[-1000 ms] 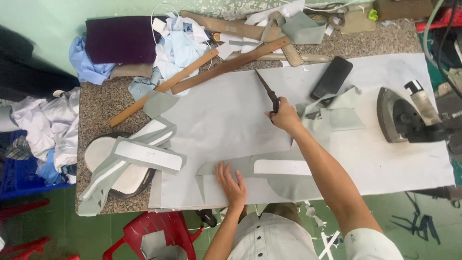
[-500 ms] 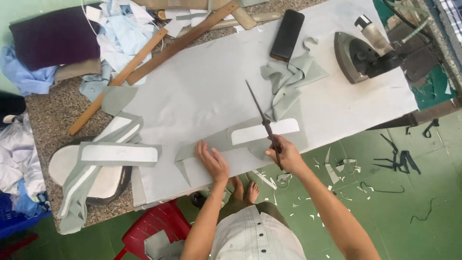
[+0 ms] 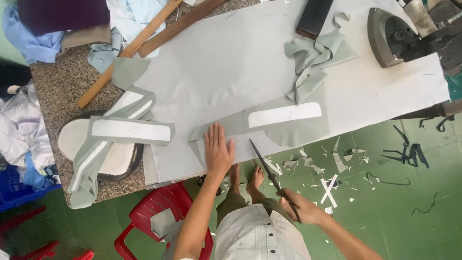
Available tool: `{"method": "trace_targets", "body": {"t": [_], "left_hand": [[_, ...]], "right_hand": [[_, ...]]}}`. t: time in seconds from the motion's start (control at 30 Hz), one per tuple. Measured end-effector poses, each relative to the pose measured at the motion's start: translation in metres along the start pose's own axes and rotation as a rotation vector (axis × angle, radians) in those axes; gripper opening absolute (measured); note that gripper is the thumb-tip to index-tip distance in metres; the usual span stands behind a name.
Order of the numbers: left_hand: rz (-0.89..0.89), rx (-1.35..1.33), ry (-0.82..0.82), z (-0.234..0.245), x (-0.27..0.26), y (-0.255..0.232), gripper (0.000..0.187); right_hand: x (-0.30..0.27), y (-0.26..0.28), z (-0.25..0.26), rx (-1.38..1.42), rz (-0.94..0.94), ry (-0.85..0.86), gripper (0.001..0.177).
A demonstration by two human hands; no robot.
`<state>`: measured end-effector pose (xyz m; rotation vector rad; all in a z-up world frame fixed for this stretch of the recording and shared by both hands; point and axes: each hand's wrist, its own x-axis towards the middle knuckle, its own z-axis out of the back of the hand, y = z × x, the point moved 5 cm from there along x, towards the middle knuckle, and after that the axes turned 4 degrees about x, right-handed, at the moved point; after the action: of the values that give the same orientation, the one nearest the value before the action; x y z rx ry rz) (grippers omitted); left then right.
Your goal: The person irons a piece of light green fabric, then uses a white plastic template to cut a curved shape from it with scissors. They repeat the process with another piece of fabric, aligning the template and cutting along its edge.
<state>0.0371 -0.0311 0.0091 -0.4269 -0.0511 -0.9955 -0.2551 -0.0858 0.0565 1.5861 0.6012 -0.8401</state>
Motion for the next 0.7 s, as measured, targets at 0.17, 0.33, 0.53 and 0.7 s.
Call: {"method": "trace_targets", "body": {"t": [0.17, 0.33, 0.53, 0.7], "left_hand": [[0.036, -0.040, -0.024, 0.010, 0.003, -0.001, 0.054], [0.065, -0.153, -0.100, -0.001, -0.001, 0.005, 0.060], [0.067, -0.180, -0.121, 0.007, 0.004, 0.004, 0.058], [0.080, -0.169, -0.134, 0.013, 0.007, 0.002, 0.059]], "right_hand": [[0.027, 0.029, -0.029, 0.112, 0.059, 0.065, 0.078], [0.097, 0.018, -0.043, 0.197, 0.320, 0.006, 0.070], [0.095, 0.067, -0.039, 0.204, 0.276, -0.142, 0.071], [0.095, 0.065, -0.037, 0.220, 0.255, -0.224, 0.061]]}}
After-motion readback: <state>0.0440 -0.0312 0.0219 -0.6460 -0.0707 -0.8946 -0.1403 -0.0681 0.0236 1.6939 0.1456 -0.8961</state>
